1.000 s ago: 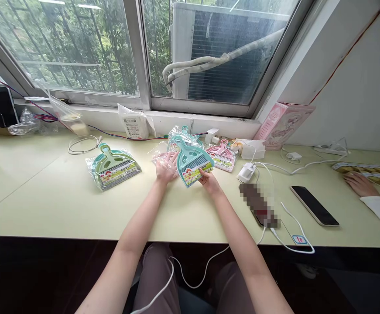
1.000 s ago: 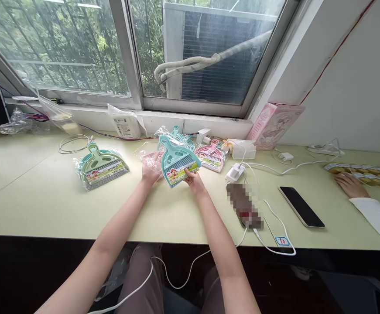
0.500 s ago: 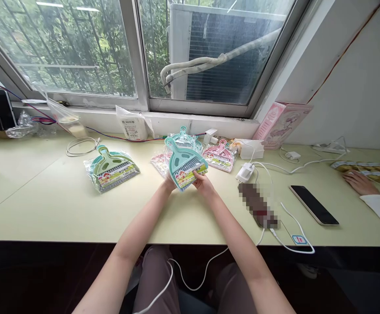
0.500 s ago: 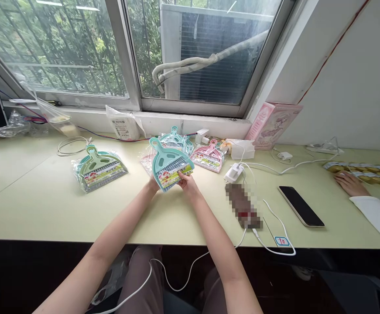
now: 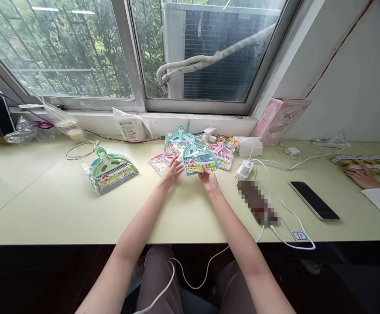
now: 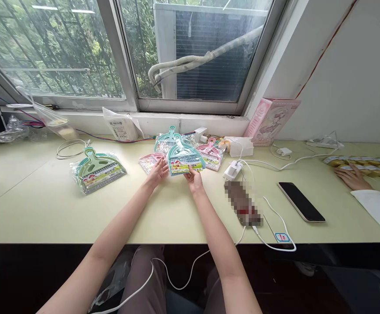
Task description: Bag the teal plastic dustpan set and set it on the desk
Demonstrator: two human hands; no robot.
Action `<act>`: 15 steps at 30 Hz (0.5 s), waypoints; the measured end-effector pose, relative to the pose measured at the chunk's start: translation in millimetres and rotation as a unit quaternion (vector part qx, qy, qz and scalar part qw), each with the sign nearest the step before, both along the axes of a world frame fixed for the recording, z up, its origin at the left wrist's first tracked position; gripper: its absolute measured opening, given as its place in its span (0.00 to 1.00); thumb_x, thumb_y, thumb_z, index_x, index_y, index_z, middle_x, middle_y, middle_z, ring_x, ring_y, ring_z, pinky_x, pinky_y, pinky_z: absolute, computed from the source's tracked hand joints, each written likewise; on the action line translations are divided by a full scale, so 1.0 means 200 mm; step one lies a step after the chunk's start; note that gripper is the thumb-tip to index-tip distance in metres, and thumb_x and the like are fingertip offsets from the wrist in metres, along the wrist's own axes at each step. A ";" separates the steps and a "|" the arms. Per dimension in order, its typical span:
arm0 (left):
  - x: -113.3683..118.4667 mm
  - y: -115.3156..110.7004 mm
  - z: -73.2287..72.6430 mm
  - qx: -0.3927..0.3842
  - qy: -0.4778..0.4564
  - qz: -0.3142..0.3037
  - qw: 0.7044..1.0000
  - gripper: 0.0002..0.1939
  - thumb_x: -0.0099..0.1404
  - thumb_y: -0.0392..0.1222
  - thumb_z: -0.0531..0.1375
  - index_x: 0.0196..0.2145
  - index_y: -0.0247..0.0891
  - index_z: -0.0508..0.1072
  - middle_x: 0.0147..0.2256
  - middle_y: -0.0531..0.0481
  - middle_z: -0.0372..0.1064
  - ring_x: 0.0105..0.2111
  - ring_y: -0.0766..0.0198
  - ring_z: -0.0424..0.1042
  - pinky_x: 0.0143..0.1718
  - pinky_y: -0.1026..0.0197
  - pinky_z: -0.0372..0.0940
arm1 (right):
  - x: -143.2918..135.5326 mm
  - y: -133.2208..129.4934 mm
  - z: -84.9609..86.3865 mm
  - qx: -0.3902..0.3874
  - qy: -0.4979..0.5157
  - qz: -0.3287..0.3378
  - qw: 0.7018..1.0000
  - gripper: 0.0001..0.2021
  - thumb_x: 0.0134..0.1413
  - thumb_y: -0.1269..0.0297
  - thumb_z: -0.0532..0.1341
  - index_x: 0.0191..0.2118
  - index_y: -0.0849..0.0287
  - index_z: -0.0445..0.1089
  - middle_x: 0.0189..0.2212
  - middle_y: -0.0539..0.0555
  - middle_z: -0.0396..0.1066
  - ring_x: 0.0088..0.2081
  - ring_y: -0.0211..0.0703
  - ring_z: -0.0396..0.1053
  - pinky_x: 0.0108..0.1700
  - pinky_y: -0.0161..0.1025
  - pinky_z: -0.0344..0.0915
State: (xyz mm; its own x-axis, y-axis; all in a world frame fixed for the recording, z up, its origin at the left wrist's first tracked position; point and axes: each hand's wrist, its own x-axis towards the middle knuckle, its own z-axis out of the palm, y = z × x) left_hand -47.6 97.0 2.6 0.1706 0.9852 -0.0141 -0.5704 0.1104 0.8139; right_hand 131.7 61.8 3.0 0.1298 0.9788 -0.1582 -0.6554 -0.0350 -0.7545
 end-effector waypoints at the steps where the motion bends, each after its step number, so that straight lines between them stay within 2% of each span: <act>1: 0.00 0.00 0.00 0.005 0.010 -0.008 1.000 0.31 0.57 0.50 0.68 0.56 0.45 0.67 0.48 0.46 0.73 0.42 0.62 0.75 0.44 0.60 0.70 | 0.01 0.00 0.00 0.007 -0.009 0.000 1.000 0.12 0.52 0.65 0.65 0.44 0.55 0.71 0.39 0.50 0.78 0.41 0.40 0.76 0.42 0.33 0.75; 5: 0.00 -0.02 0.01 0.045 0.063 -0.058 0.995 0.30 0.55 0.52 0.68 0.55 0.44 0.70 0.48 0.45 0.73 0.43 0.58 0.76 0.45 0.57 0.69 | 0.02 0.01 0.00 0.016 -0.018 0.007 1.000 0.14 0.52 0.63 0.66 0.46 0.54 0.70 0.39 0.51 0.78 0.43 0.41 0.76 0.44 0.35 0.75; 9: 0.02 -0.04 0.01 0.064 0.100 -0.014 0.993 0.26 0.54 0.52 0.69 0.48 0.39 0.75 0.43 0.45 0.75 0.42 0.57 0.76 0.45 0.58 0.68 | 0.02 0.01 -0.01 0.002 0.004 0.010 1.000 0.14 0.52 0.64 0.66 0.46 0.56 0.71 0.41 0.52 0.78 0.42 0.42 0.77 0.43 0.36 0.76; 12: 0.01 -0.03 0.02 0.067 0.111 0.024 0.991 0.24 0.52 0.49 0.70 0.46 0.39 0.75 0.40 0.46 0.77 0.41 0.58 0.76 0.46 0.56 0.68 | 0.02 0.01 -0.01 0.003 0.004 0.014 1.000 0.16 0.51 0.65 0.67 0.47 0.55 0.71 0.40 0.51 0.78 0.40 0.41 0.77 0.41 0.35 0.76; 15: 0.00 -0.02 0.02 0.068 0.081 0.008 0.994 0.26 0.52 0.44 0.70 0.49 0.40 0.74 0.42 0.46 0.77 0.44 0.56 0.75 0.50 0.54 0.66 | 0.02 0.00 -0.01 -0.002 0.020 0.016 1.000 0.15 0.51 0.67 0.66 0.47 0.55 0.71 0.39 0.50 0.78 0.38 0.39 0.77 0.39 0.33 0.75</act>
